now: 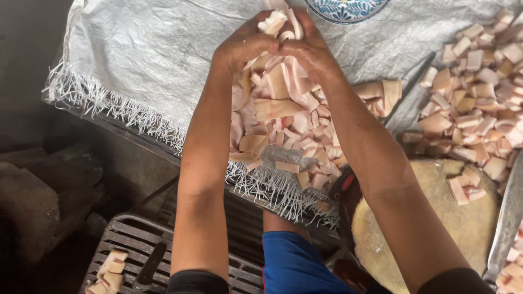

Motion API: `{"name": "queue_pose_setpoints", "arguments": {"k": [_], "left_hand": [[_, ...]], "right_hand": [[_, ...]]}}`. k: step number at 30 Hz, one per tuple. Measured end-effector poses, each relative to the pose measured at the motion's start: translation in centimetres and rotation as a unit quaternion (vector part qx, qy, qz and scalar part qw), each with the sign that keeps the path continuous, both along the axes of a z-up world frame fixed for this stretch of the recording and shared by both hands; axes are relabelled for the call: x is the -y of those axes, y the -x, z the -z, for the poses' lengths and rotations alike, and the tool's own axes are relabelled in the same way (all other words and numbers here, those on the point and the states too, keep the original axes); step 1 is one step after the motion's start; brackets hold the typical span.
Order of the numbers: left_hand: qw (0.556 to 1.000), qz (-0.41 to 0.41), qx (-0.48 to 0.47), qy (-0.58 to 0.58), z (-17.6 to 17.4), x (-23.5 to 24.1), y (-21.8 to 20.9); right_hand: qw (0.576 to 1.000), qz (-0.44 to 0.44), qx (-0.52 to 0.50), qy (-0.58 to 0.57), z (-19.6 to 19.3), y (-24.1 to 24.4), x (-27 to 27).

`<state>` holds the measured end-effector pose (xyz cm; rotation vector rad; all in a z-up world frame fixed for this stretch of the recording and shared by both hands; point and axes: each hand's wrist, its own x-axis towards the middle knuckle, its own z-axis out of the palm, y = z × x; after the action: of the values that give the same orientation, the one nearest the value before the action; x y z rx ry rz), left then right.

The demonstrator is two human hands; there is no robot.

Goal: The person sits cross-legged on a metal bench and uses a large knife to cut strips of raw pork belly into small cubes on a round wooden cutting board. The person periodically gathers the cut pieces and moves them to a pile on the bench.

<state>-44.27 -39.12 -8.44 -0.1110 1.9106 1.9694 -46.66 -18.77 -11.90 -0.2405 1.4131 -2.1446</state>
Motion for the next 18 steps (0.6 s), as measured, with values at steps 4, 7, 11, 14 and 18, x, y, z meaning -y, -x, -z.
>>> {"name": "queue_pose_setpoints", "arguments": {"k": [4, 7, 11, 14, 18], "left_hand": [[1.0, -0.013, -0.002, -0.003, -3.3, -2.8, -1.9], [0.997, 0.024, -0.039, 0.067, -8.1, -5.2, -3.5], [0.984, 0.103, -0.144, 0.011, -14.3, -9.7, -7.8], [0.97, 0.154, -0.152, -0.109, -17.0, -15.2, -12.1], [0.962, 0.214, -0.076, -0.155, -18.3, -22.3, -16.4]], "right_hand": [[0.991, 0.062, 0.007, 0.116, -0.9, -2.4, -1.7], [0.985, 0.126, 0.013, 0.115, -4.7, -5.0, -3.3], [0.979, 0.17, -0.012, 0.114, -11.9, -10.9, -8.6], [0.97, 0.193, -0.049, 0.137, -16.4, -16.4, -14.3], [0.96, 0.253, -0.013, 0.121, -18.3, -23.7, -21.1]]}}
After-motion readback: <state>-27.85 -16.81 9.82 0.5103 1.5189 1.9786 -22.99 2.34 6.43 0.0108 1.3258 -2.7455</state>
